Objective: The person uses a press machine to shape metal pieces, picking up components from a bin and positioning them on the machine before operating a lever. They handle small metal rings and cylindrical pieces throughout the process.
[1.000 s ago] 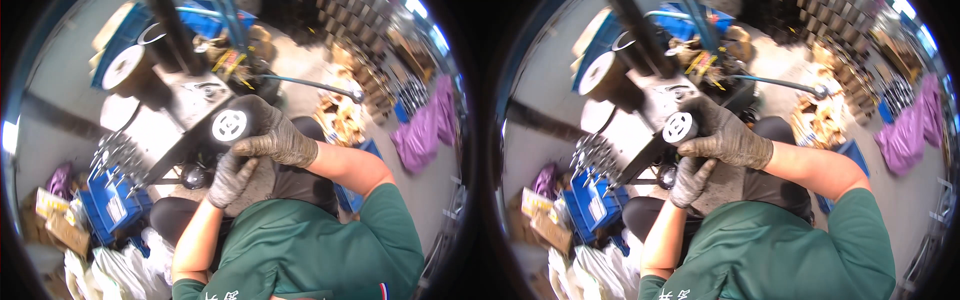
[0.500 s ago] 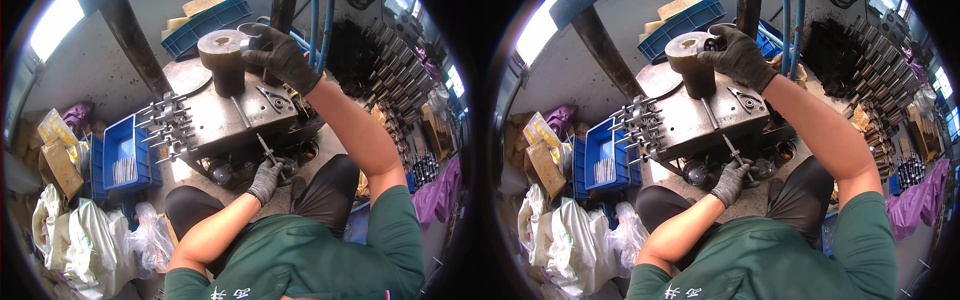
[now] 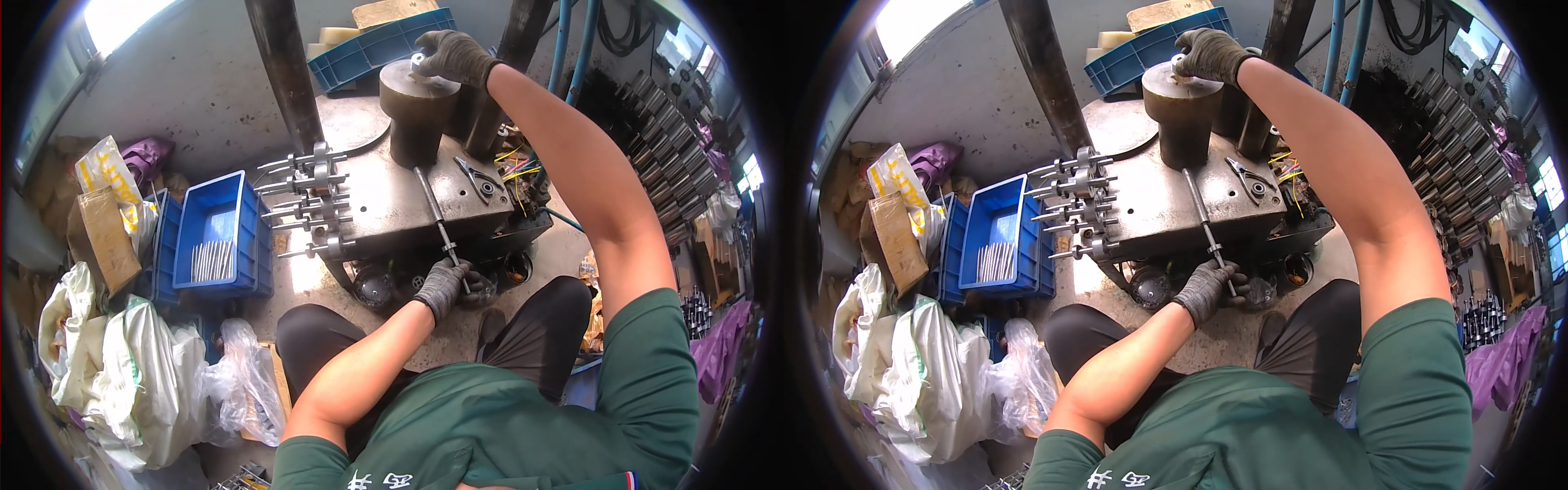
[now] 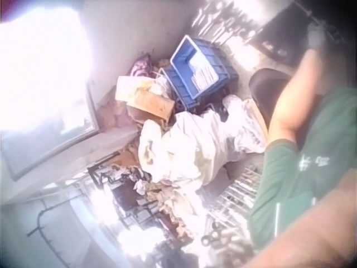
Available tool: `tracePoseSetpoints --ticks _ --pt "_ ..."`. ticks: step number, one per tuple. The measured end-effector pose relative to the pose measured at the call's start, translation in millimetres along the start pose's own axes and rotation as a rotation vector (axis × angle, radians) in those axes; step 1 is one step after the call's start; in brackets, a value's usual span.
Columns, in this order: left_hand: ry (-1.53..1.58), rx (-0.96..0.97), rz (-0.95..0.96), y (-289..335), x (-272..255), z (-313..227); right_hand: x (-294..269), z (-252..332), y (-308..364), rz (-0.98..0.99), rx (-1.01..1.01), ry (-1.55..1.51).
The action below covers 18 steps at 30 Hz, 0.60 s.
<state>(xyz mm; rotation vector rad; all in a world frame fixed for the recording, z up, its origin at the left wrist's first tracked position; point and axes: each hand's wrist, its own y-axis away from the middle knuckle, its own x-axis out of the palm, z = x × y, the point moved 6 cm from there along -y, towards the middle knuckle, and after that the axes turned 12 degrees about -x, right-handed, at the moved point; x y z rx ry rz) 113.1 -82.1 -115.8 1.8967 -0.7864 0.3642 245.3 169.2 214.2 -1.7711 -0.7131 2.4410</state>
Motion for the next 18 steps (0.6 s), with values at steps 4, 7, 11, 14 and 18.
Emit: tracePoseSetpoints --ticks 4,7,11,14,18 --pt "0.012 0.025 0.006 0.5 1.0 -10.4 7.9 0.6 -7.2 0.061 0.035 0.008" --pt "0.112 0.059 0.065 0.8 0.8 -20.0 12.7 4.9 -8.3 0.114 0.049 0.042" --pt "0.219 0.020 0.097 1.6 0.9 -29.8 4.8 2.8 5.0 0.140 -0.022 0.170" --pt "0.223 0.063 0.146 -6.3 -6.0 -35.6 -15.5 -0.6 31.8 0.156 -0.183 0.217" --pt "0.107 0.154 0.076 1.1 -8.4 -45.6 -56.1 8.5 121.1 0.248 -0.240 0.167"
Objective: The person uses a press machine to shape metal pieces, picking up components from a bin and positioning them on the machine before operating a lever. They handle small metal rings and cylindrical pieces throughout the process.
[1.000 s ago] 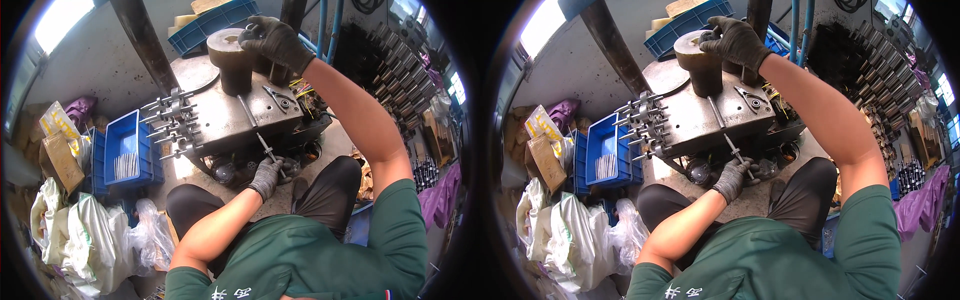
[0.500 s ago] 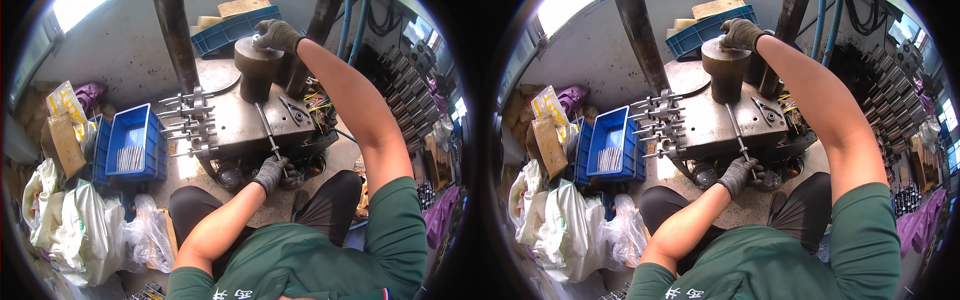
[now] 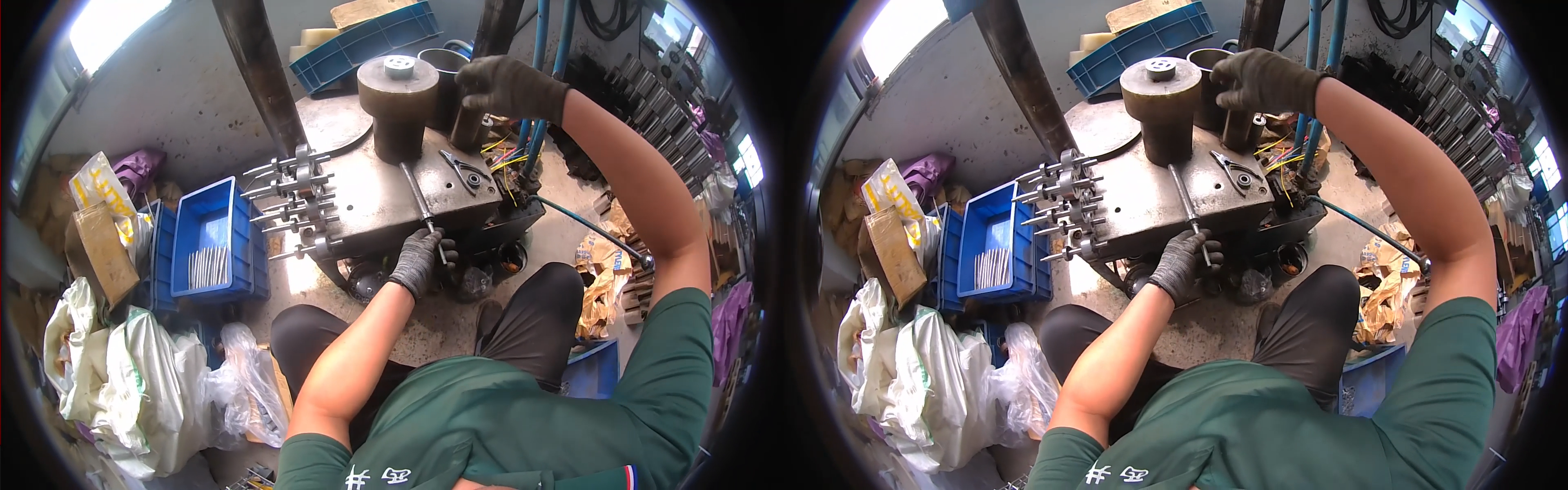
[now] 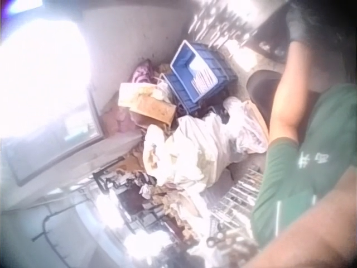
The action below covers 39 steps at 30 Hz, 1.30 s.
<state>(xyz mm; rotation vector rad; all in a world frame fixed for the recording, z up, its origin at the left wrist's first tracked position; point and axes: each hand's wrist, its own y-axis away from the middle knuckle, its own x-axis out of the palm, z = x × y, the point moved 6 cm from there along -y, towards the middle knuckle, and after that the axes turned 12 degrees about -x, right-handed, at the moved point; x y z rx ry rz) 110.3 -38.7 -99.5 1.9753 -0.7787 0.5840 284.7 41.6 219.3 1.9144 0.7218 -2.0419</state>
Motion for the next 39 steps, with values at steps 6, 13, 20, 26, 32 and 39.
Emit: tracePoseSetpoints --ticks 6,13,20,26,32,39 --pt "-0.140 0.079 -0.088 -1.8 -7.1 -9.8 -32.7 63.2 150.1 0.210 -0.059 0.181" --pt "-0.288 0.269 -0.111 5.7 -12.7 -8.2 -37.9 80.1 294.8 0.274 0.193 0.128" --pt "-0.493 0.702 -0.221 55.5 28.6 -63.9 -33.1 80.7 345.4 -0.285 0.364 0.160" --pt "-0.521 0.990 -0.053 80.7 81.4 -155.9 -70.5 50.7 307.2 -0.685 0.214 0.322" --pt "-0.442 1.149 -0.095 92.9 115.3 -267.4 -97.5 -0.5 267.0 -0.825 0.150 0.306" --pt "-0.402 1.278 -0.280 62.0 136.2 -351.2 -98.3 -42.7 245.1 -0.596 0.451 0.347"
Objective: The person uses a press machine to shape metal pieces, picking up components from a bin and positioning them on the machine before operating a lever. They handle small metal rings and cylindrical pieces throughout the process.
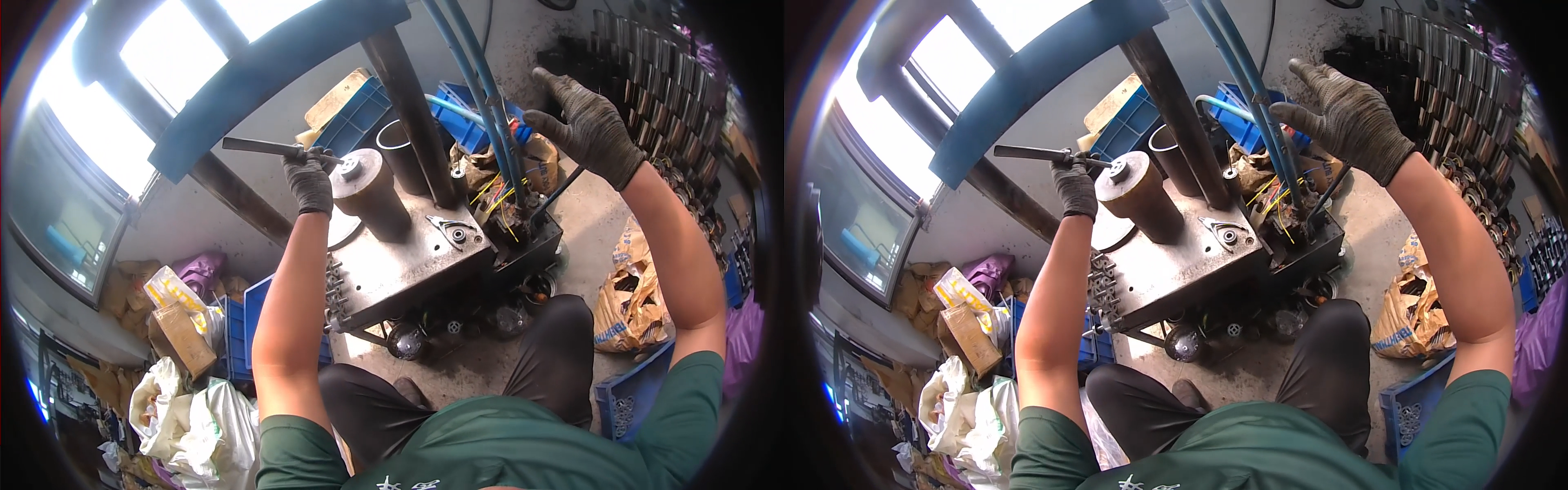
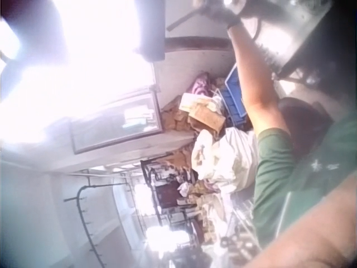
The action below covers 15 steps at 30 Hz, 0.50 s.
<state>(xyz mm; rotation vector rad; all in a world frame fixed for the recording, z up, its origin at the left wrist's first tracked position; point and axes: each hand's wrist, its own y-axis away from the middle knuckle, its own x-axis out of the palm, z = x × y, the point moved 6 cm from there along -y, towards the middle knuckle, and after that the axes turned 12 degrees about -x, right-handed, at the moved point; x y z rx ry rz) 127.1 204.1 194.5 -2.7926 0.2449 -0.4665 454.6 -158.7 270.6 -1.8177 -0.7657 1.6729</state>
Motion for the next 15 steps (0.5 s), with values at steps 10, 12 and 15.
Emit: tracePoseSetpoints --ticks 10,12,15 --pt "-0.329 -0.011 0.032 -32.2 18.9 13.6 1.1 3.0 9.5 0.141 0.013 -0.025" --pt "-0.464 0.013 0.017 -42.9 9.9 12.0 -1.1 8.7 9.4 0.161 0.058 -0.076" --pt "-0.537 0.106 0.015 -41.2 14.9 7.9 -0.8 7.5 17.7 0.120 0.091 -0.125"
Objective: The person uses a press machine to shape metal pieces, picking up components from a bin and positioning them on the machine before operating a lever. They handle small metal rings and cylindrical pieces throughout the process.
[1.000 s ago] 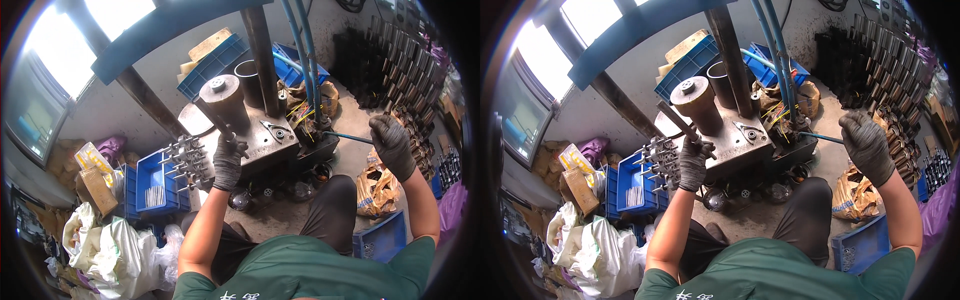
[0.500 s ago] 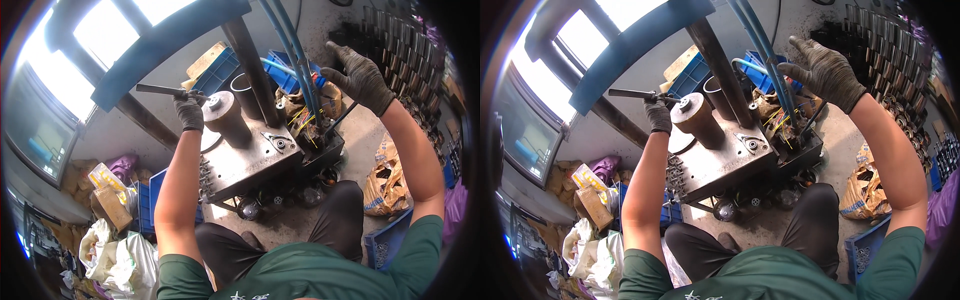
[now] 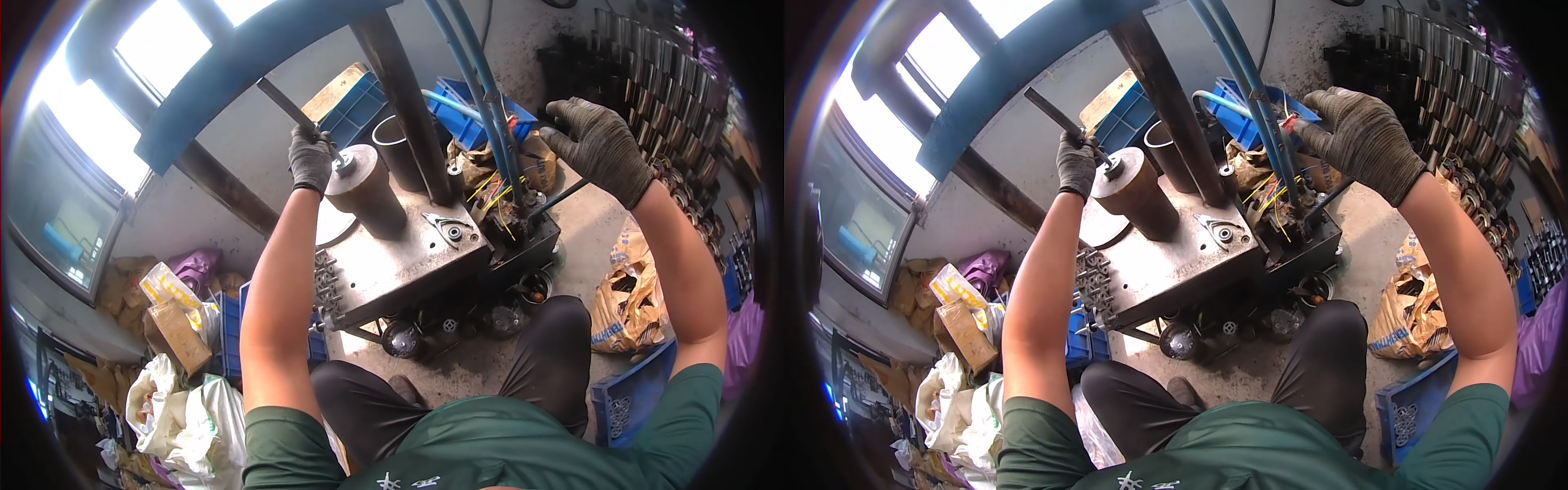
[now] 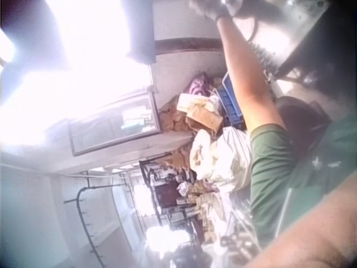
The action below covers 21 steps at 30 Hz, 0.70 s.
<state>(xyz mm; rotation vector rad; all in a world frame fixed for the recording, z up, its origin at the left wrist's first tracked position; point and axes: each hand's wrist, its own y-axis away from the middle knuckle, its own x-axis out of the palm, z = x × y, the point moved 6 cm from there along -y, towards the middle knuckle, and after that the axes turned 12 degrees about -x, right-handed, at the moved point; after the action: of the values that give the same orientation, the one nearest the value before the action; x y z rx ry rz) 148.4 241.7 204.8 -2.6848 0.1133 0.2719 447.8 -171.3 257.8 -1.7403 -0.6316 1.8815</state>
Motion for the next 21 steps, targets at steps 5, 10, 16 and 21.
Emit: tracePoseSetpoints --ticks 5,10,16,21 --pt "-0.117 -0.122 0.161 -4.9 7.2 -6.8 -9.9 17.9 26.9 -0.118 -0.128 -0.034" --pt "-0.042 -0.149 0.167 -1.9 10.0 -3.2 -20.7 48.2 91.8 0.131 -0.255 0.080" --pt "-0.056 -0.151 0.121 15.7 18.5 -1.1 -4.5 43.1 161.6 0.526 0.001 -0.058" --pt "-0.161 -0.026 0.081 4.0 7.8 2.5 2.0 69.9 158.1 0.552 -0.070 -0.092"
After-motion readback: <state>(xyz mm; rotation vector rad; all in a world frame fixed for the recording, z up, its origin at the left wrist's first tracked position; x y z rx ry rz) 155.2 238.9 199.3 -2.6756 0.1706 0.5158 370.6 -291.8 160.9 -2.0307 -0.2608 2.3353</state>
